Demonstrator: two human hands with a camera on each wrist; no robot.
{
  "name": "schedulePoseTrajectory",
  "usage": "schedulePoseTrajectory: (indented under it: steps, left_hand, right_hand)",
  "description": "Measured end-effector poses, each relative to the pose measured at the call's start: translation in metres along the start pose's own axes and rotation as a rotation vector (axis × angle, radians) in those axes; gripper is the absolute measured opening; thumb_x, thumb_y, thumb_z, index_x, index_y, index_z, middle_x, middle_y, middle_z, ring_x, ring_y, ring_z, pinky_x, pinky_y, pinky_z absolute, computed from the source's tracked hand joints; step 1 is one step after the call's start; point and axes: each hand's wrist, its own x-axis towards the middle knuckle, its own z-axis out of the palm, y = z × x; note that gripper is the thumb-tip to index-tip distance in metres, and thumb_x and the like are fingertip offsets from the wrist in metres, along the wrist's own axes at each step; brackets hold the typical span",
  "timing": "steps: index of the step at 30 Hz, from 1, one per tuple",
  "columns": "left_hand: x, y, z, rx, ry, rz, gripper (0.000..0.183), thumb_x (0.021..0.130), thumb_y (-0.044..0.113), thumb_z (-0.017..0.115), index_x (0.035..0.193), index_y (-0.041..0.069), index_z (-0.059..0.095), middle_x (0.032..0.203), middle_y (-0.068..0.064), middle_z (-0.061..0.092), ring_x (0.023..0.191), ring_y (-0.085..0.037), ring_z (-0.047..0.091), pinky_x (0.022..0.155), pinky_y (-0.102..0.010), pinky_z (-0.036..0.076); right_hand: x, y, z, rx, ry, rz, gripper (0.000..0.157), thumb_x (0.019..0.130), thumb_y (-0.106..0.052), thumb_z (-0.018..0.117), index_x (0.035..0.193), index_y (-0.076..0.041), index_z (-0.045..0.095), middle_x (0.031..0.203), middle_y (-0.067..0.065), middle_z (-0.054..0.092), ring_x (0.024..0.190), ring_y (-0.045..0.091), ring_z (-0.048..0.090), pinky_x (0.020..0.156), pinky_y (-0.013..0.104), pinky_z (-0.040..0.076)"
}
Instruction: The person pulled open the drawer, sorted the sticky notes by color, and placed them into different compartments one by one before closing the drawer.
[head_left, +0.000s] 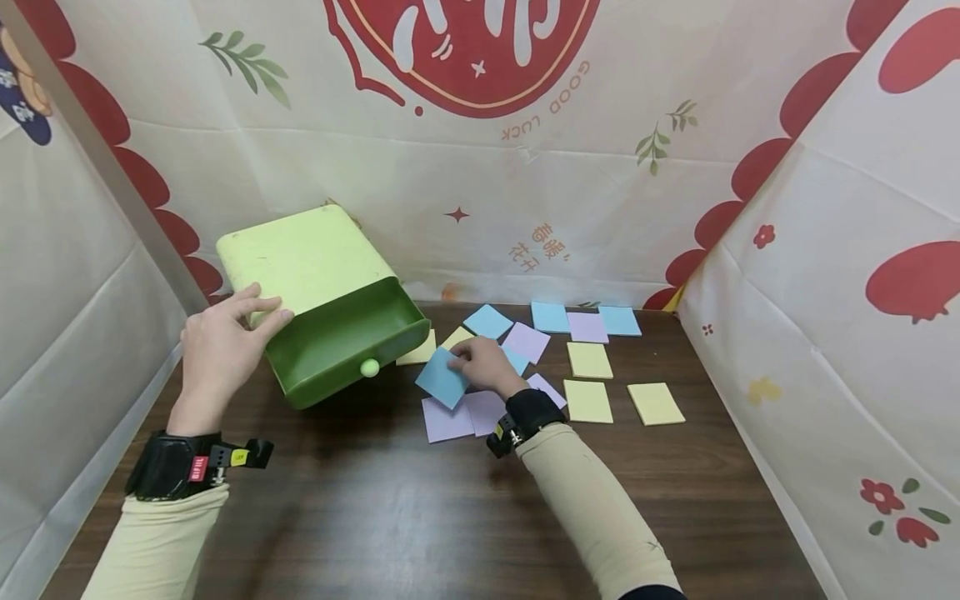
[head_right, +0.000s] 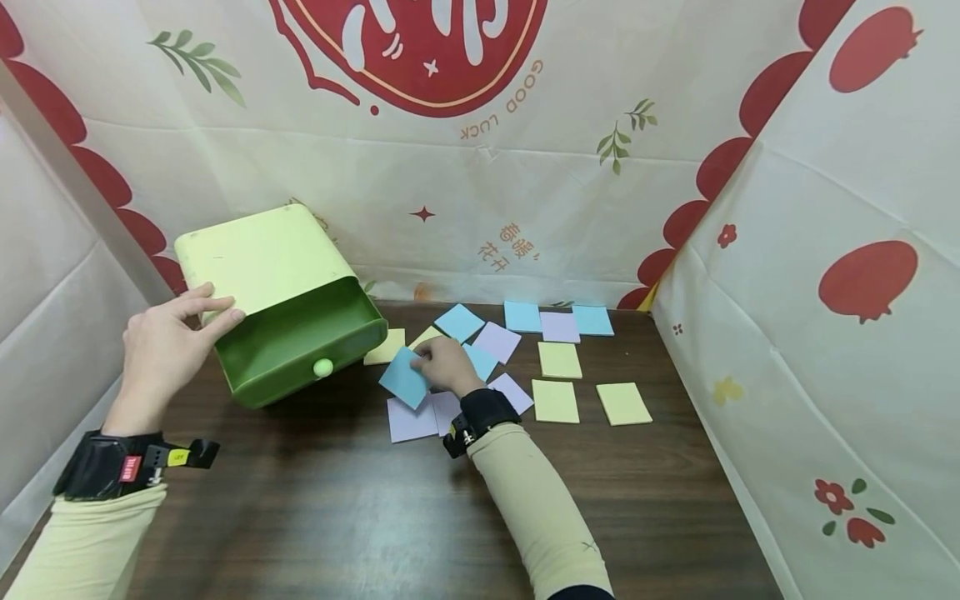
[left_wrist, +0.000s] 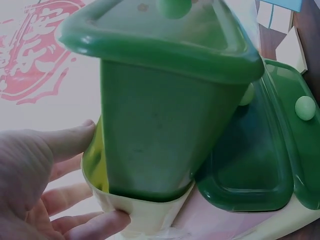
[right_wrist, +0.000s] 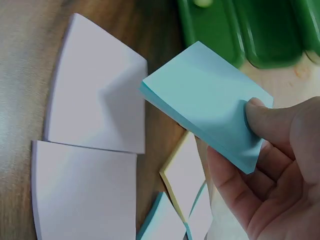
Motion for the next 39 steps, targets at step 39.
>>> schedulePoseTrajectory:
  steps: [39]
  left_hand:
    - [-0.007,0.017,0.011,0.054,0.057,0.065,0.036,0.087,0.039,0.072,0.109,0.011,0.076,0.125,-0.013,0.066,0.045,-0.023,0.037,0.052,-0.034,0.025]
  right_hand:
    - [0.004,-0.038,-0.096,0.169,0.480,-0.076,0.026,0.099,-0.015,0.056,0.121,-0.007,0.067,0.119,0.013,0.069,0.111,0.030,0.067,0.091,0.046,0.054]
